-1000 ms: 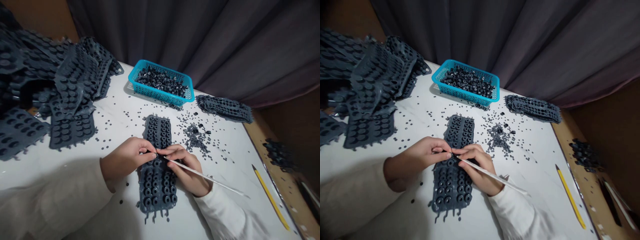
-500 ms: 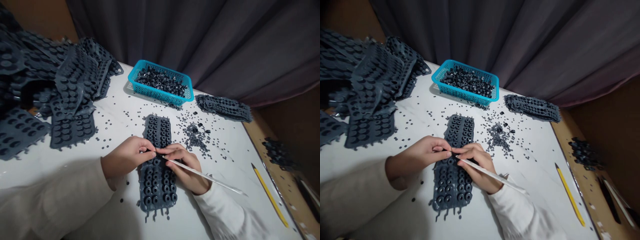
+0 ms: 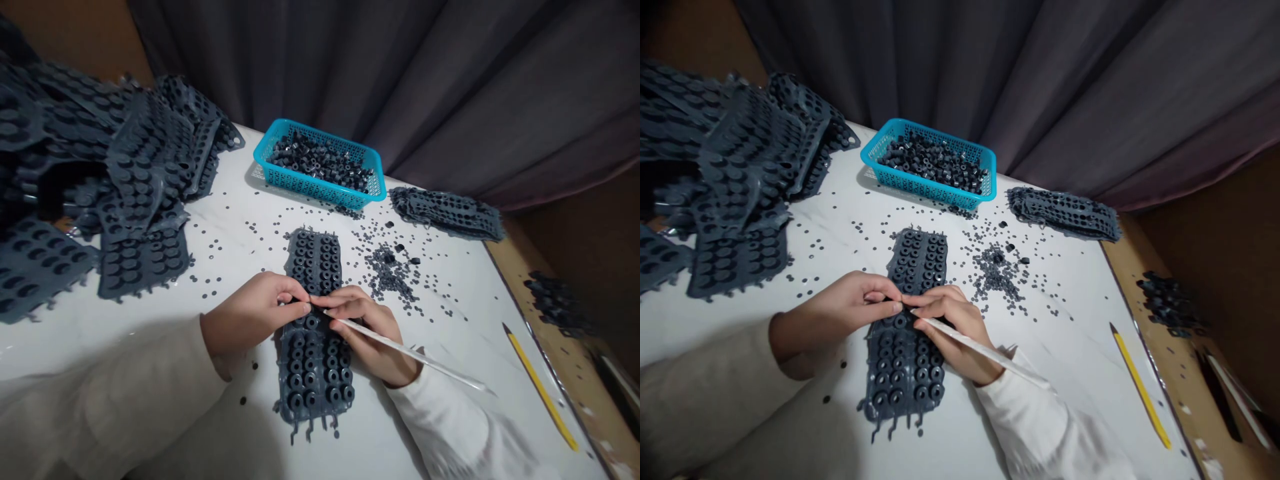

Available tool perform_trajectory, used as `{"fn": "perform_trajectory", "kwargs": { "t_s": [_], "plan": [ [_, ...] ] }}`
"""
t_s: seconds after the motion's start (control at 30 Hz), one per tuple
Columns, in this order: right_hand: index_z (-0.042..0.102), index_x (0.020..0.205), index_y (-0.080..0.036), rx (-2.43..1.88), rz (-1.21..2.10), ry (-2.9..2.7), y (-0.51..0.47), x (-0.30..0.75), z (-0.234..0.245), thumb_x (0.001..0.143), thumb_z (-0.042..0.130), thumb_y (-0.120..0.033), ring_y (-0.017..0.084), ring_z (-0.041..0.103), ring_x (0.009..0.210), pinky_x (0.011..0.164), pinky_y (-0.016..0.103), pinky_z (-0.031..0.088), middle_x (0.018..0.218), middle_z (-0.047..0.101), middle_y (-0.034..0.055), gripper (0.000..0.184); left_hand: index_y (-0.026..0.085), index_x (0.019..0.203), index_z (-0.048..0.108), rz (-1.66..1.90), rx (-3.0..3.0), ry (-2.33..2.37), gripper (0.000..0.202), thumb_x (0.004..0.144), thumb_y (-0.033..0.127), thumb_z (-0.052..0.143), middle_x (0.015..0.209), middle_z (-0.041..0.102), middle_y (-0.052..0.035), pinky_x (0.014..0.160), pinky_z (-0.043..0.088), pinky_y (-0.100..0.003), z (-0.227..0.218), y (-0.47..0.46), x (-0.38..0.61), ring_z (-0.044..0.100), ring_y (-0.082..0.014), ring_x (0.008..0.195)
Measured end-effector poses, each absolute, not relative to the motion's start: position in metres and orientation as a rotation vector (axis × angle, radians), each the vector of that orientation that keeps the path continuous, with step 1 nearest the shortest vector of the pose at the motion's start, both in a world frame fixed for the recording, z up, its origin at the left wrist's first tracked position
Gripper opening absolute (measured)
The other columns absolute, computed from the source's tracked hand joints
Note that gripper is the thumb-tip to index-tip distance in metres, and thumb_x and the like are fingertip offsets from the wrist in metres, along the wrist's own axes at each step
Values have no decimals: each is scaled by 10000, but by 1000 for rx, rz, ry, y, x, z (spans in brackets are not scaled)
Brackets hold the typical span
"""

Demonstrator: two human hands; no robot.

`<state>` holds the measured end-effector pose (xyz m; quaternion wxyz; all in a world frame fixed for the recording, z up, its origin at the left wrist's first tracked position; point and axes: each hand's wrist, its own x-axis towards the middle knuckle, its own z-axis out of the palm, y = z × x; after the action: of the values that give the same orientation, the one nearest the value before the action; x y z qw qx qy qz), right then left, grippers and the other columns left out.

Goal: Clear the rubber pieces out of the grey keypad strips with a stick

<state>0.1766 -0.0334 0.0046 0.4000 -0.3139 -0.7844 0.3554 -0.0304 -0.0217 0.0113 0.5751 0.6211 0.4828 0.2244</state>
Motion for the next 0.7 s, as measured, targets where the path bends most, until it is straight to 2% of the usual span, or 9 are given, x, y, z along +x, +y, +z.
{"fn": "perform_trajectory", "kwargs": {
  "t_s": [0.27, 0.5, 0.7],
  "plan": [
    [565, 896, -240, -771, 798, -2055, -32, 177, 2, 893, 532, -238, 196, 609, 890, 793, 405, 481, 1061, 700, 79, 34, 175, 808, 672, 514, 1491, 1142, 212, 782, 349, 554, 741, 664, -2, 666, 415, -250, 10, -21, -31, 601, -179, 755],
    [558, 901, -244, -721, 698, -2134, -31, 176, -1, 881, 545, -189, 198, 611, 877, 774, 407, 475, 1091, 691, 75, 59, 172, 805, 667, 519, 1490, 1132, 208, 791, 340, 546, 702, 642, 3, 598, 384, -238, 9, -20, -31, 581, -164, 701],
    [563, 910, -241, -818, 842, -1958, -36, 176, 0, 889, 537, -236, 205, 619, 924, 804, 414, 490, 1069, 696, 85, 34, 170, 807, 676, 523, 1495, 1142, 210, 782, 342, 557, 725, 660, -7, 628, 409, -248, 12, -20, -30, 591, -168, 709]
  ]
}}
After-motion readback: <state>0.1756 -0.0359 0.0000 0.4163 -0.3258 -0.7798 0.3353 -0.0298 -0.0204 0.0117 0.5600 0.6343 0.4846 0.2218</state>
